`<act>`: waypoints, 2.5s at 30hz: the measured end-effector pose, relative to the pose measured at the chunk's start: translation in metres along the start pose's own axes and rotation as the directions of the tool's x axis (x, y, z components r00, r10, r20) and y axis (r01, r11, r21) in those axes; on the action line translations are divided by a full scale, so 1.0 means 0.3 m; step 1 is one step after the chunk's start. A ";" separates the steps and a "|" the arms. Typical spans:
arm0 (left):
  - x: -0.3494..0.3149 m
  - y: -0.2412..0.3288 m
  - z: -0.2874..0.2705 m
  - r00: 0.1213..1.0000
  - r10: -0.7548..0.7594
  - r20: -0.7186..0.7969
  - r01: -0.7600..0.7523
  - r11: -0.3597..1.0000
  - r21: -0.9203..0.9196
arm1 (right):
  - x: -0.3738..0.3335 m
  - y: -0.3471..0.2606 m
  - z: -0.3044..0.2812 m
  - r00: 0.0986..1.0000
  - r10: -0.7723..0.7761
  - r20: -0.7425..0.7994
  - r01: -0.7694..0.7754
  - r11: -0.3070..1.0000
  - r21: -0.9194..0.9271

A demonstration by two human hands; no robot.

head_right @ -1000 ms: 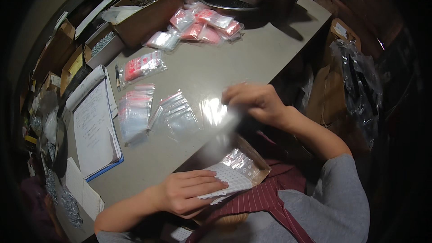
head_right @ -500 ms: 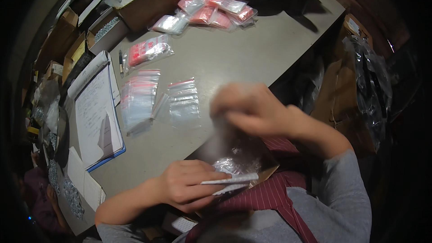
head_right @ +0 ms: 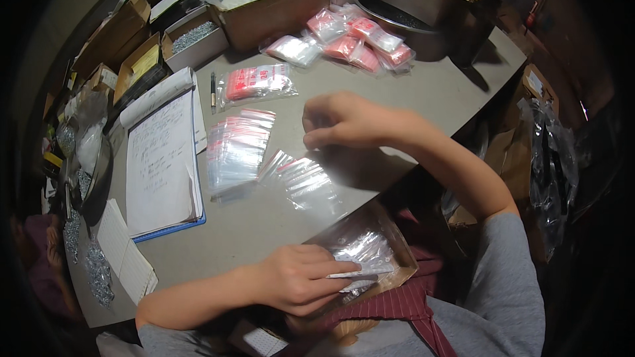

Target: The person repeatedly picks small white circular items from a perforated sheet and places them into clear plastic bags on a cluttered workbench. The person then seals the bags and sets them aside.

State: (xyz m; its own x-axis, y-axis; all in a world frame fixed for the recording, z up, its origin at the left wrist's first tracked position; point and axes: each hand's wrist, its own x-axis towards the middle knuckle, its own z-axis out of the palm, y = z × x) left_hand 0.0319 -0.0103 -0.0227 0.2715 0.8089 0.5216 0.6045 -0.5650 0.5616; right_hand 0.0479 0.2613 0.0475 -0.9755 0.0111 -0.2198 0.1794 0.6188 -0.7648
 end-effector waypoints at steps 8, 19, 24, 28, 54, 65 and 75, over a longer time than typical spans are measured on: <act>-0.001 -0.005 0.004 1.000 0.007 -0.006 -0.006 0.998 0.057 | 0.006 -0.002 0.076 0.936 -0.314 0.159 0.347 0.903 -0.254; -0.006 -0.012 0.017 0.999 -0.023 -0.038 0.026 0.997 0.079 | 0.026 0.042 0.047 0.947 -0.147 -0.286 0.147 0.989 -0.020; -0.002 -0.018 0.023 0.996 -0.030 -0.089 0.037 0.996 0.078 | 0.051 0.101 0.039 0.886 -0.121 -0.448 -0.009 0.961 -0.278; 0.003 -0.015 0.021 0.996 -0.025 -0.082 0.033 0.994 0.101 | 0.062 0.139 -0.009 0.883 -0.010 -0.469 -0.048 0.992 -0.113; 0.018 0.008 -0.014 0.972 -0.180 -0.152 0.178 0.984 -0.025 | -0.043 0.122 -0.086 0.960 -0.246 -0.133 0.254 0.966 0.047; 0.045 0.028 -0.040 0.870 -0.428 -0.245 0.395 0.902 -0.172 | -0.318 -0.076 0.071 0.911 -0.407 -0.064 0.397 0.908 -0.134; 0.050 0.034 -0.050 0.861 -0.447 -0.241 0.419 0.894 -0.157 | -0.385 -0.009 0.123 0.962 -0.271 0.042 0.274 0.959 -0.069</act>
State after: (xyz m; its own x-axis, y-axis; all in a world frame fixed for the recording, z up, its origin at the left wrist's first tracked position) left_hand 0.0308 -0.0064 0.0005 -0.2170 0.9099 0.3536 0.5365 -0.1914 0.8219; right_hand 0.1646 0.2293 0.0527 -0.9813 -0.1905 -0.0293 -0.1038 0.6505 -0.7524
